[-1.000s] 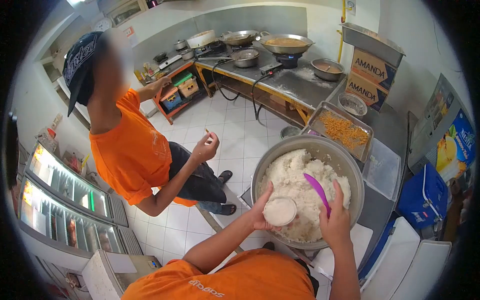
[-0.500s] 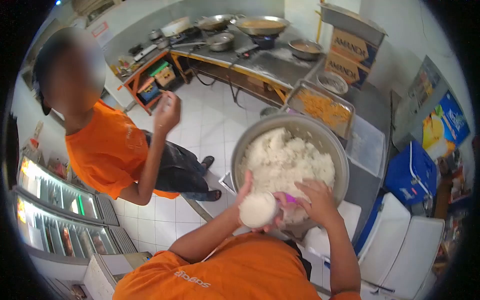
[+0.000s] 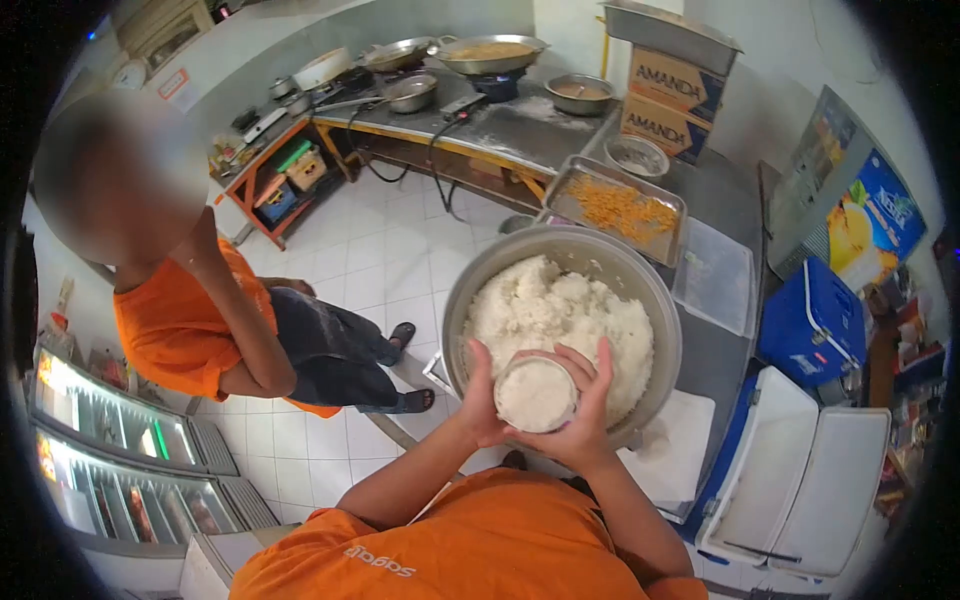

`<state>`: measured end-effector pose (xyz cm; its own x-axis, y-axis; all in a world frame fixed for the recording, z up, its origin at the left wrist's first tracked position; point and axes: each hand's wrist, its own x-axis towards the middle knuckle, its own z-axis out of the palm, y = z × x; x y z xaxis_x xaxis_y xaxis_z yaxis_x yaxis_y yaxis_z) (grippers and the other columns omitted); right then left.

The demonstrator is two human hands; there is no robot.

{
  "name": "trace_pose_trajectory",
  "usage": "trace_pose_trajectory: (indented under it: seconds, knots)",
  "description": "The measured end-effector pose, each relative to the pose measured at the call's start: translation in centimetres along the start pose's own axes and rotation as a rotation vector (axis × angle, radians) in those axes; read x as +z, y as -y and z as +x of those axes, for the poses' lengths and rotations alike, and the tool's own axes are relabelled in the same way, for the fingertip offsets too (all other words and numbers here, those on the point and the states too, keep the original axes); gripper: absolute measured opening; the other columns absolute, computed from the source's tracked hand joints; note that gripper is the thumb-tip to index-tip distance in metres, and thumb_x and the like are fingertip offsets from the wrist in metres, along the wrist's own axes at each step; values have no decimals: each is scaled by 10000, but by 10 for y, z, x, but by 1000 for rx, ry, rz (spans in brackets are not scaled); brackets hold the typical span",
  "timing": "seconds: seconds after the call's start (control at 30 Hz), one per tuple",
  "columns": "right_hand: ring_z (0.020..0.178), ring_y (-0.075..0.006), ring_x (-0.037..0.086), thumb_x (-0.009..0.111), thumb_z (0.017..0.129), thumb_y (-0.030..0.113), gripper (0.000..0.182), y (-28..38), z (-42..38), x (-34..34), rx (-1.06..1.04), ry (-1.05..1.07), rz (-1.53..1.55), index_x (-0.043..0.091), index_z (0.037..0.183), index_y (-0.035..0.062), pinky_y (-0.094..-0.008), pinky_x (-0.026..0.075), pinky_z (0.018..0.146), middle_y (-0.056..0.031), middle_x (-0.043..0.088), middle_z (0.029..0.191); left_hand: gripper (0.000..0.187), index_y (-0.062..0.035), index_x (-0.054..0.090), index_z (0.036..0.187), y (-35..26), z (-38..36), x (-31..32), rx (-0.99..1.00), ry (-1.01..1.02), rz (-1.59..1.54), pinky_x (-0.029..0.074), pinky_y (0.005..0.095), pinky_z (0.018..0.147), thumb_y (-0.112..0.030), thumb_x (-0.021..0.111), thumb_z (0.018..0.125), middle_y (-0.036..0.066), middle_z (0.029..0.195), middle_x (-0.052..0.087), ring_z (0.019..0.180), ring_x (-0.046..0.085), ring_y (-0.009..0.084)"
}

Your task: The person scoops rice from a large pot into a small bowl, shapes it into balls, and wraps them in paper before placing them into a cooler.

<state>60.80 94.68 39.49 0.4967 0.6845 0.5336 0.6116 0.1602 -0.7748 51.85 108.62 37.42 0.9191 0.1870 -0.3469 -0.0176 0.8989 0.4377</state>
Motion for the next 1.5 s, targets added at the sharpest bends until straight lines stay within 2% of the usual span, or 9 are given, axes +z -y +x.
trace_pose_trajectory:
  seconds: [0.13, 0.2, 0.33, 0.53, 0.73, 0.93, 1.07, 1.33, 1.5]
  knots:
    - [1338, -344, 560, 1033, 614, 407, 1554, 2, -12, -12, 111, -189, 133, -77, 1641, 49, -456, 423, 1152, -231, 575, 1417, 979, 34, 292, 1568, -10, 1, -57, 571, -304, 1073, 345, 515, 1160, -702, 567, 984, 234, 1632, 322, 1432, 404, 408]
    - [1324, -332, 569, 1028, 620, 416, 1540, -1, -9, -22, 123, -252, 172, -66, 1649, 76, -442, 435, 1140, -228, 575, 1411, 1198, 40, 173, 1610, -24, -18, -49, 748, -1056, 1686, 216, 653, 1176, -681, 756, 853, 300, 1673, 149, 1525, 214, 466]
    - [1293, -318, 584, 1024, 636, 296, 1509, -9, -6, -50, 147, -330, 139, -77, 1645, 84, -439, 456, 1121, -229, 586, 1374, 1569, 21, 52, 1645, -26, -11, -127, 228, -1147, 1372, 234, 671, 1193, -685, 943, 562, 330, 1685, 49, 1558, 146, 486]
    - [1269, -320, 595, 1003, 659, 226, 1437, -44, -13, -115, 171, -462, 11, -16, 1666, 121, -426, 454, 1126, -209, 567, 1394, 1448, 10, 93, 1634, -29, -61, -201, 332, -1173, 1432, 303, 448, 1228, -431, 1008, 602, 299, 1612, 245, 1506, 283, 421]
    - [1294, -324, 551, 975, 674, 117, 1336, -178, -74, -197, 440, -656, -369, 74, 1661, 97, -437, 410, 1149, -214, 547, 1413, 978, -91, 276, 1570, -20, -94, -212, 157, -1016, 458, 491, 428, 1015, -187, 880, 806, 175, 1515, 454, 1299, 545, 281]
    - [1337, -361, 520, 994, 635, 206, 1275, -359, -146, -214, 587, -585, -639, 208, 1616, -5, -443, 410, 1163, -207, 527, 1439, 552, -57, 499, 1388, 55, -67, -204, 141, -780, 773, 524, 303, 822, -80, 769, 908, 102, 1200, 694, 1001, 675, 192]
    - [1370, -375, 500, 967, 715, 295, 1124, -313, -125, -208, 801, -431, -694, 327, 1599, 28, -480, 408, 1153, -225, 511, 1495, 381, -2, 567, 1307, 84, -58, -210, 148, -404, 974, 553, 332, 848, -4, 703, 951, 118, 1204, 706, 1031, 687, 204]
    - [1373, -243, 487, 476, 1011, 707, 743, -158, -71, -173, 848, -803, 499, 498, 1510, 156, -480, 330, 1105, -114, 572, 1489, 332, 25, 657, 1251, 124, -31, -219, -131, -119, 1190, 563, 354, 888, -165, 731, 988, 130, 1162, 739, 1031, 711, 216]
    - [1323, -303, 515, 611, 1022, 453, 485, -163, -46, -146, 582, -937, -141, 565, 1398, 149, -510, 335, 1079, -115, 588, 1433, 389, 19, 686, 1222, 138, -17, -167, -238, -44, 1435, 572, 375, 874, -290, 737, 991, 123, 1125, 752, 999, 720, 223]
